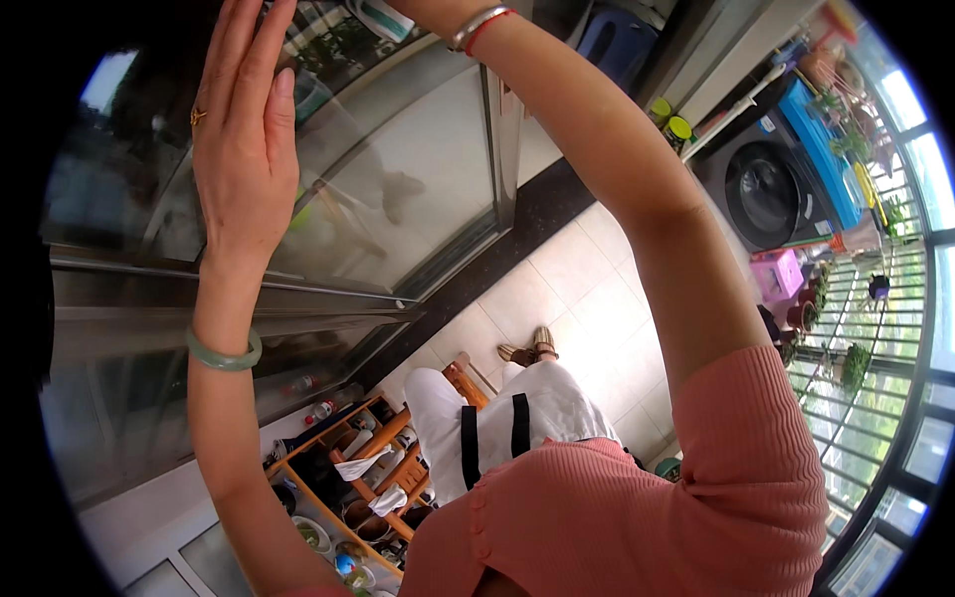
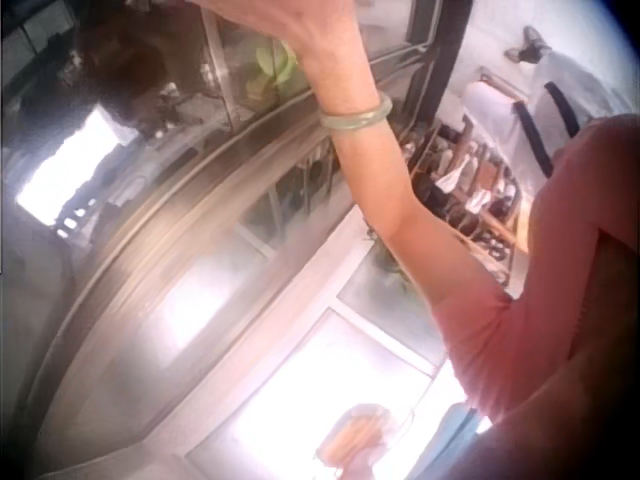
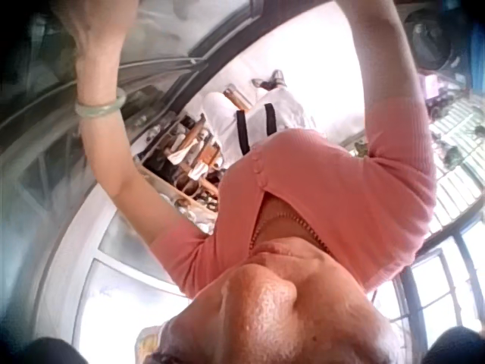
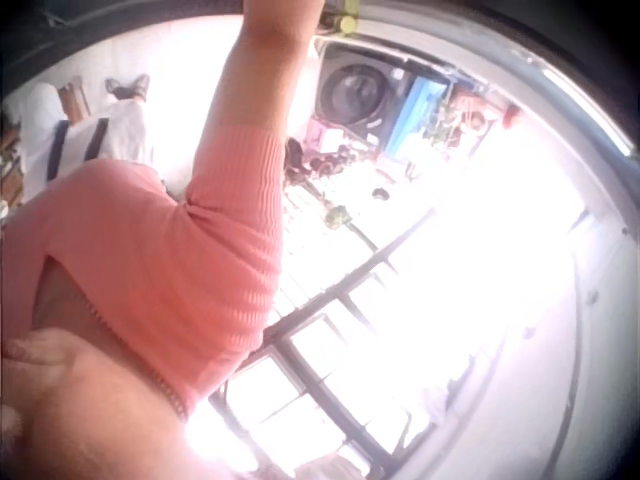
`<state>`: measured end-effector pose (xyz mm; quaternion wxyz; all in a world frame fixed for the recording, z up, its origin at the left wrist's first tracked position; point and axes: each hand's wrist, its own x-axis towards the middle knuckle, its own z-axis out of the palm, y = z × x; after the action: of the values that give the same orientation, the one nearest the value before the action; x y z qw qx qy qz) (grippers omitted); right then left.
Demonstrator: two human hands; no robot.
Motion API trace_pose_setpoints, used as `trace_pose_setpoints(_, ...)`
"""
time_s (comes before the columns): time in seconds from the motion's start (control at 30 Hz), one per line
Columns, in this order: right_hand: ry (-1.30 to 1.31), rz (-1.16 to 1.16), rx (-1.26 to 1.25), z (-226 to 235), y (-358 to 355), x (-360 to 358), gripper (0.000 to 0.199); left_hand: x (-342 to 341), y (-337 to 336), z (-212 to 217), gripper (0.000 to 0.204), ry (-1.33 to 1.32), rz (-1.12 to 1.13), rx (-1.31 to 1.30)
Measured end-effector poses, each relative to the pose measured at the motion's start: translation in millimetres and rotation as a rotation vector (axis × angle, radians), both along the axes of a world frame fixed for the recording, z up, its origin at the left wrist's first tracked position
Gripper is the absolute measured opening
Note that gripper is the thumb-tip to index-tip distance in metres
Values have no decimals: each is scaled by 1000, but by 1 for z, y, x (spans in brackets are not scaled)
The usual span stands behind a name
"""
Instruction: The person wipes a large glass sliding door with a cloth, moving systematically across the surface. They then rinse the cloth in a green bucket of water, wring it out, and resume wiping the glass. The task involves cleaning the window surface using a wet cloth.
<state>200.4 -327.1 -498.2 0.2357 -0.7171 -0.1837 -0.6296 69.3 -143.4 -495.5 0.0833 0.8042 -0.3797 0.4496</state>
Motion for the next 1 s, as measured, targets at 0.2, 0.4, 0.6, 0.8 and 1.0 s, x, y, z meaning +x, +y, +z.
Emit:
trace_pose_setpoints(0.2, 135, 52, -90, -3, -14, -5, 88, -12, -10, 32, 49, 39, 97, 22)
trace_pose_setpoints(0.4, 295, 42, -171, -16, -41, -12, 89, -14, -33, 1, 66, 253, -12, -118)
trace_pose_setpoints(0.6, 142, 94, -193, -23, -31, 3, 94, -18, -52, -33, 57, 254, 71, -113)
trace_pose_setpoints(0.8, 66, 96, -294, 3, -36, 5, 84, -19, -61, -45, 56, 217, 98, -159)
trace_pose_setpoints(1.0, -86, 39, -387, -13, -39, 22, 89, -31, -48, -63, 53, 223, 234, -252)
